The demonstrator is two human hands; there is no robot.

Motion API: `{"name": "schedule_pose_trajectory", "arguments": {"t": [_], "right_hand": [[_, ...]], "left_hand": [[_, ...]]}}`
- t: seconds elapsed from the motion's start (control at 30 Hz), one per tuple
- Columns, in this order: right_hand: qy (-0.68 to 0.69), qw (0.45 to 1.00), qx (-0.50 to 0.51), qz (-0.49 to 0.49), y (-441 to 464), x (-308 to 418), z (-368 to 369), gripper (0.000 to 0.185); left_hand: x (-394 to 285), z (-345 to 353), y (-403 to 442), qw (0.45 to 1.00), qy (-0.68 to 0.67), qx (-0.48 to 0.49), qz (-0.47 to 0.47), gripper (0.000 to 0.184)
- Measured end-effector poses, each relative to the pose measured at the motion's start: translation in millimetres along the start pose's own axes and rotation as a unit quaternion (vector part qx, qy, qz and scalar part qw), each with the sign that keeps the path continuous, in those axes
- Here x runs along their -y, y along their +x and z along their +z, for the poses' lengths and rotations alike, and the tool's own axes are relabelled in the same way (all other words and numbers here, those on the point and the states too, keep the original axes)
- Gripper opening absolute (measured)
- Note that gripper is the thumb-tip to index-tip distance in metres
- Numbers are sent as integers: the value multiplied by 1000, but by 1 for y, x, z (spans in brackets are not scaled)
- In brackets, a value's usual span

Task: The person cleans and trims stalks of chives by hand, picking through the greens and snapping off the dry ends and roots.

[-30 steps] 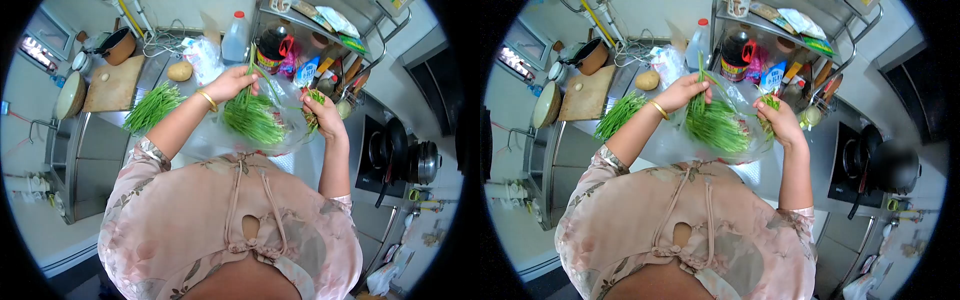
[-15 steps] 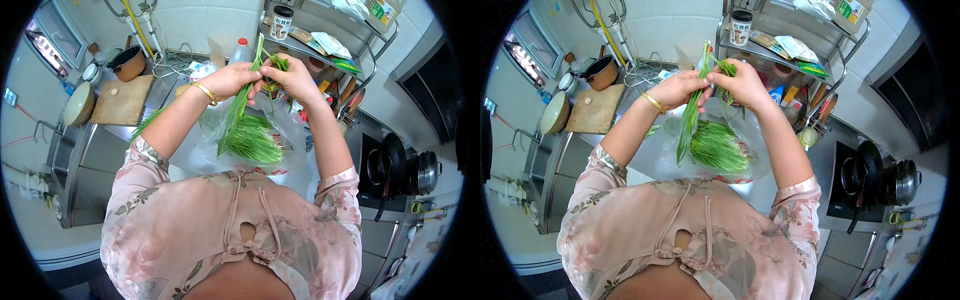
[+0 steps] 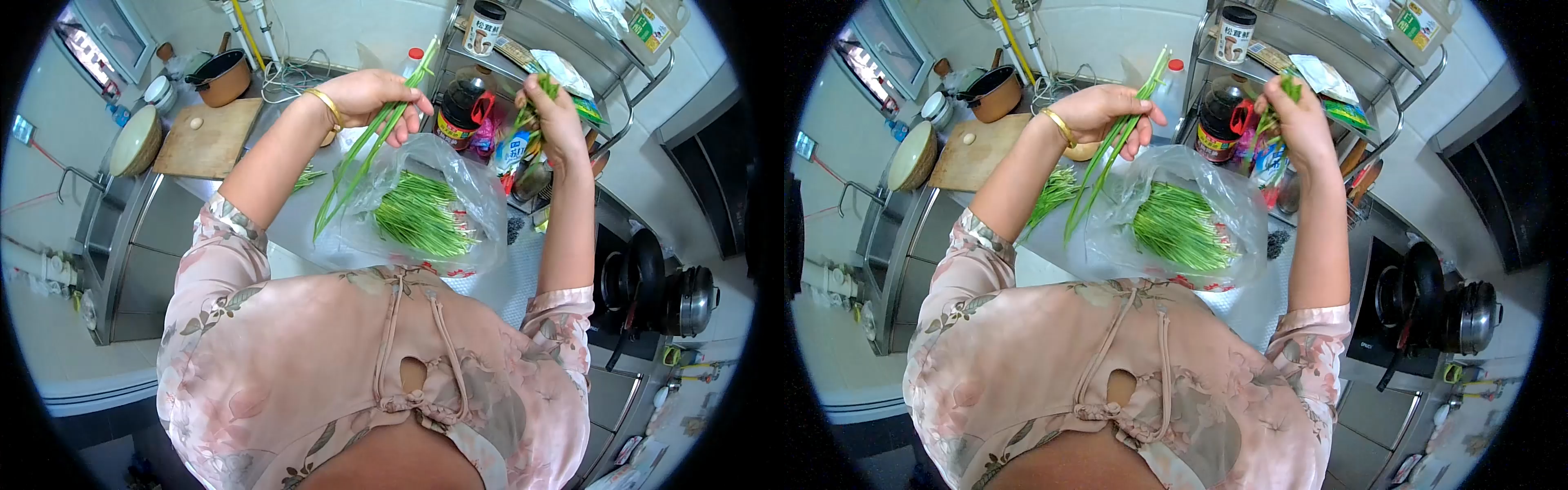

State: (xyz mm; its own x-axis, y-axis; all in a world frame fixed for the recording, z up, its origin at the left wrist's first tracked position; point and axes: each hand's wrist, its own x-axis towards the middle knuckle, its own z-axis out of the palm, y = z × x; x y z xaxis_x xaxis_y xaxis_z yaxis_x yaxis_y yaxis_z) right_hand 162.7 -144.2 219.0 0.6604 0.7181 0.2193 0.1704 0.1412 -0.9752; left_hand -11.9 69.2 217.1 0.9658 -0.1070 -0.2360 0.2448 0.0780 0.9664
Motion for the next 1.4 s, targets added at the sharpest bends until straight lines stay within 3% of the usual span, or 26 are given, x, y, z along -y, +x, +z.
{"name": "schedule_pose_trajectory", "arguments": {"t": [0.1, 0.17, 0.23, 0.33, 0.37, 0.43, 0.53, 0.63, 0.77, 0.8, 0.9, 1.1, 1.2, 1.3, 1.4], "right_hand": [[27, 997, 69, 37, -11, -1, 18, 14], [28, 995, 92, -2, -15, -9, 31, 15], [62, 988, 121, 74, -19, -13, 39, 16], [-28, 989, 112, 98, -25, -18, 62, 20], [-54, 991, 111, 58, -23, -24, 68, 21], [-118, 981, 141, 69, -16, -23, 77, 25], [-174, 979, 102, -17, -9, -28, 91, 31], [-147, 983, 81, -74, -2, -29, 103, 24], [-45, 992, 116, -5, 11, -36, 101, 16], [-61, 987, 143, 32, 12, -30, 98, 23], [-12, 993, 116, 21, 12, -32, 97, 23], [62, 979, 137, 140, 21, -32, 94, 21], [13, 986, 123, 114, 27, -38, 90, 16], [19, 998, 46, -31, 27, -46, 93, 12], [14, 999, -36, -11, 25, -51, 83, 12]], "left_hand": [[0, -7, 9, 997, -75, -11, 23, 31], [-2, -13, 16, 993, -104, -39, 48, 32], [-3, -22, 21, 988, -134, -48, 60, 32], [-4, -23, 22, 981, -169, -61, 77, 30], [-4, -21, 21, 980, -171, -70, 78, 30], [-4, -16, 22, 978, -174, -85, 80, 30], [2, -19, 30, 979, -156, -93, 88, 33], [7, -27, 38, 973, -192, -89, 97, 33], [5, -24, 33, 979, -155, -96, 88, 31], [5, -22, 31, 979, -164, -92, 84, 31], [0, -16, 27, 978, -162, -111, 69, 29], [3, -15, 36, 981, -143, -117, 60, 28], [3, -16, 36, 983, -131, -118, 57, 29], [1, -13, 36, 978, -147, -137, 60, 31], [-1, -16, 38, 966, -174, -177, 73, 32]]}}
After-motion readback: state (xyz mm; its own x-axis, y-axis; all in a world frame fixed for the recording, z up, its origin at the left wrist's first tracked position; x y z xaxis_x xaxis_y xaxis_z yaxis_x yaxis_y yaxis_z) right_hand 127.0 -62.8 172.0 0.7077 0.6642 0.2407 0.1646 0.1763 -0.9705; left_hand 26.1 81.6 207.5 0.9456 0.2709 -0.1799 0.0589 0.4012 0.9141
